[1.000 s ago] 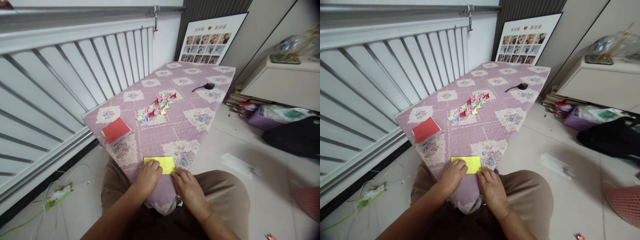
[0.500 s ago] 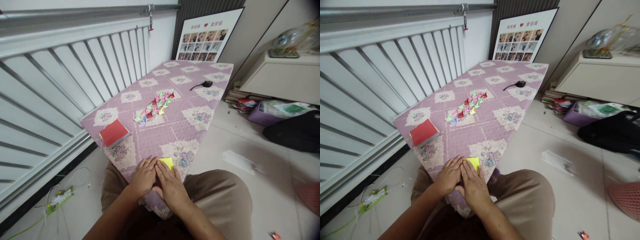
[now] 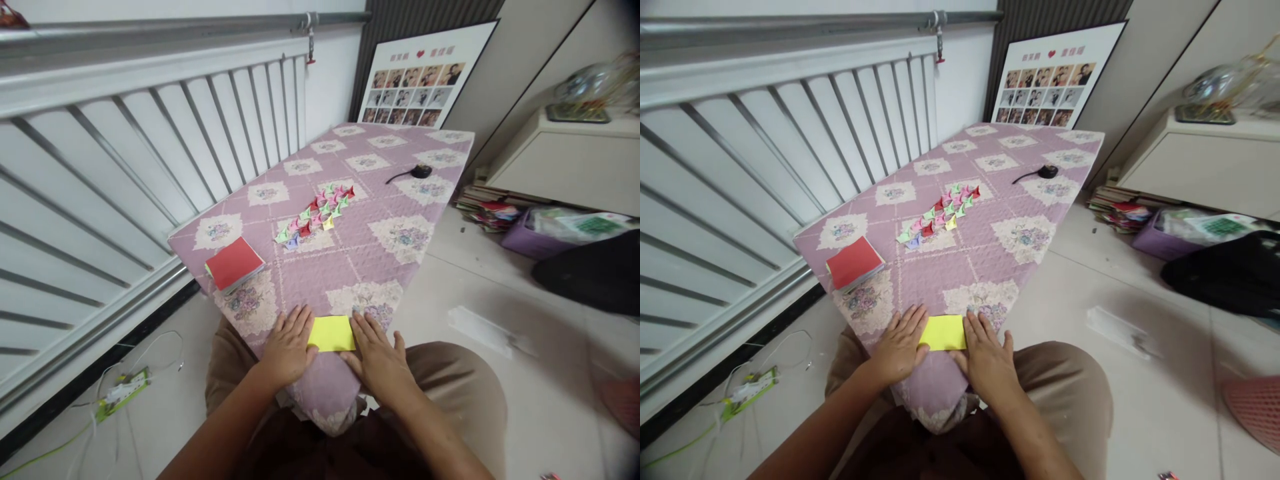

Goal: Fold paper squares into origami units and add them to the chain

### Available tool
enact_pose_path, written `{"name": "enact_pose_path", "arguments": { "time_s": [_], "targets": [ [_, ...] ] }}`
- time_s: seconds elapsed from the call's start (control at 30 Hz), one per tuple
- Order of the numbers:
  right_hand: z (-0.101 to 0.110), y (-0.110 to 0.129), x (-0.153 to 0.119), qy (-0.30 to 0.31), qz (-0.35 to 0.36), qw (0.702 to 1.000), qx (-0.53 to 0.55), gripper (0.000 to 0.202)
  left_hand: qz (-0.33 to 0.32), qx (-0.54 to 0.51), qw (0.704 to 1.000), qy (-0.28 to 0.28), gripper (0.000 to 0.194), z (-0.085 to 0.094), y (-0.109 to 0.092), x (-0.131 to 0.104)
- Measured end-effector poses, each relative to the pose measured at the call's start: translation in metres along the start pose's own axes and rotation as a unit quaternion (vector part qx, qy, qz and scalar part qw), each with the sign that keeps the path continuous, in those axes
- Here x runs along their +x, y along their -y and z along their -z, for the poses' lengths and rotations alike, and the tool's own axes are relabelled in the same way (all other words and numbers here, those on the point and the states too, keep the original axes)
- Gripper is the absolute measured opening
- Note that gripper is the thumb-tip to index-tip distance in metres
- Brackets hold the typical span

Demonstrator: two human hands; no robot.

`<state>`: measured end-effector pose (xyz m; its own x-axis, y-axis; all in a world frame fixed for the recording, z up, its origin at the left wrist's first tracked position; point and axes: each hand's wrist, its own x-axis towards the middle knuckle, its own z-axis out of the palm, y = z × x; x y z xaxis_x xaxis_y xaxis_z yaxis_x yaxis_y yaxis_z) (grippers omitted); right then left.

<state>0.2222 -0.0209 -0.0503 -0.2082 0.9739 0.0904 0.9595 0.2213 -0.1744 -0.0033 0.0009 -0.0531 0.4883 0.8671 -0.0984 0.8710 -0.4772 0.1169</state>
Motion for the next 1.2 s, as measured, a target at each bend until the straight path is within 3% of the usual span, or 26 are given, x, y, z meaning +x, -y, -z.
{"name": "enact_pose_path", "arguments": {
  "time_s": [0.1,0.17,0.23,0.3,0.53,0.83,1.2],
  "targets": [
    [0.009,0.019,0.007,-0.099,-0.037,0.993,0.056,0.037,0.004,-0.011,1.000,0.005,0.064,0.000,0.000,0.001],
    [0.011,0.037,0.011,-0.138,0.019,0.982,0.124,0.029,0.003,-0.019,1.000,0.002,0.064,0.001,0.000,0.001],
    [0.008,0.052,0.013,-0.125,0.103,0.968,0.194,0.024,-0.005,-0.035,0.999,0.000,0.064,0.003,0.003,0.000],
    [-0.001,0.059,0.014,-0.114,0.127,0.957,0.234,0.022,-0.018,-0.057,0.998,0.002,0.065,0.005,0.008,-0.001],
    [-0.027,0.046,0.013,-0.133,0.124,0.948,0.260,0.025,-0.018,-0.119,0.992,-0.027,0.069,0.009,0.030,-0.015],
    [-0.027,0.050,0.012,-0.141,0.120,0.953,0.238,0.016,-0.034,-0.107,0.991,-0.067,0.064,0.009,0.029,-0.024],
    [-0.021,0.055,0.008,-0.137,0.122,0.962,0.200,0.013,-0.040,-0.117,0.979,-0.160,0.039,-0.001,0.031,-0.021]
  ]
}}
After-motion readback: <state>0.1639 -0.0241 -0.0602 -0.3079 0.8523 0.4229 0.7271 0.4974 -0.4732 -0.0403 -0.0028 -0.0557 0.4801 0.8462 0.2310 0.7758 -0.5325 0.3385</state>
